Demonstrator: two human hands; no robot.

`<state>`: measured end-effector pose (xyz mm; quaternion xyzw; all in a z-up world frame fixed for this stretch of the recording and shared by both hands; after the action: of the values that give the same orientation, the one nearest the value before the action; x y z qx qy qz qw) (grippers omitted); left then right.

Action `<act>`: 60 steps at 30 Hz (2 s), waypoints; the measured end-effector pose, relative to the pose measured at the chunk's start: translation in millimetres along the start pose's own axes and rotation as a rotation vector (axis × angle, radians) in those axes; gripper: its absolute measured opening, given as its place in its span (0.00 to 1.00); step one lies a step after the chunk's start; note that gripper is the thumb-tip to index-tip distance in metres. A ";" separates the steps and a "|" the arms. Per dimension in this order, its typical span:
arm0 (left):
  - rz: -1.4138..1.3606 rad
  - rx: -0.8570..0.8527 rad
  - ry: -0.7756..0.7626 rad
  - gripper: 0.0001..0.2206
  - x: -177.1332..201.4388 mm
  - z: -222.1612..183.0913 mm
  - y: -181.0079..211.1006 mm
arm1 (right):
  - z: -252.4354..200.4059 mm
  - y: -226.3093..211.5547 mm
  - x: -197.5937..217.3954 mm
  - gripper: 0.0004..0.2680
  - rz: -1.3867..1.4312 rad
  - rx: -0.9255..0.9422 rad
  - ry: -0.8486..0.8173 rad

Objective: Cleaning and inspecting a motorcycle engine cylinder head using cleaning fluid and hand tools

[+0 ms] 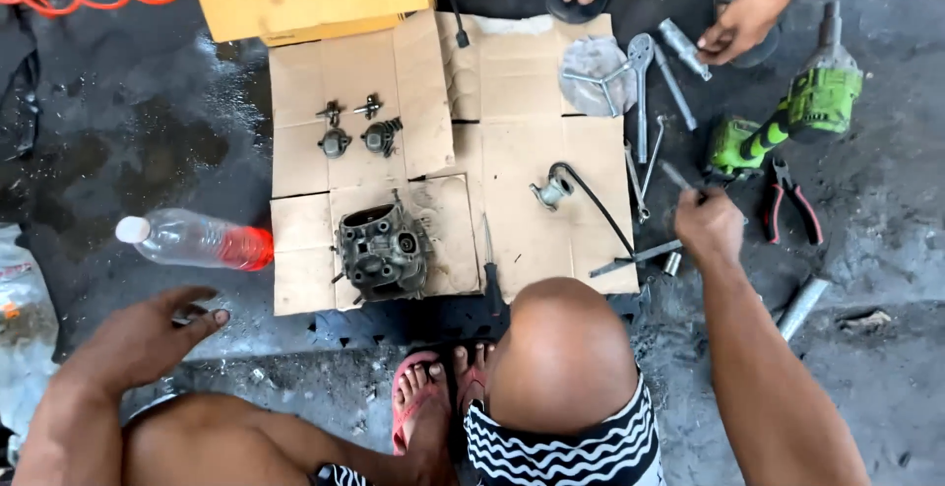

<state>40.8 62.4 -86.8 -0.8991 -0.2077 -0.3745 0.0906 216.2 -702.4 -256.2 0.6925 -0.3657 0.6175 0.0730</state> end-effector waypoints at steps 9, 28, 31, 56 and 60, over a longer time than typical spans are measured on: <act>0.052 -0.494 0.397 0.20 21.4 -22.0 95.0 | -175.6 -188.0 159.9 0.11 -0.057 0.652 0.013; 0.001 -0.195 0.114 0.23 -5.8 9.3 21.7 | -120.2 -82.3 -81.4 0.09 0.328 0.227 -0.511; -0.027 -0.149 0.074 0.25 -6.8 9.5 16.8 | -125.7 -95.7 -92.7 0.10 0.046 0.516 -0.383; 0.018 0.186 0.114 0.24 -32.5 41.9 -77.0 | 92.8 -47.3 -49.9 0.11 -0.193 0.089 0.037; -0.157 0.176 0.120 0.23 -35.4 47.3 -80.9 | 82.4 -87.4 -56.0 0.14 -0.274 0.112 -0.033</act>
<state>12.7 139.2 -144.7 -0.8447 -0.3037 -0.4139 0.1518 336.1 -661.6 -295.1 0.7489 -0.2339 0.6099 0.1117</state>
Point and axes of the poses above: each hand's wrist, its own z-axis towards the middle knuckle, its own x-axis out of the back of the hand, y = z × x, the point moved 10 cm from there along z, towards the middle knuckle, and after that the axes turned 7 degrees about -x, right-handed, at the moved point
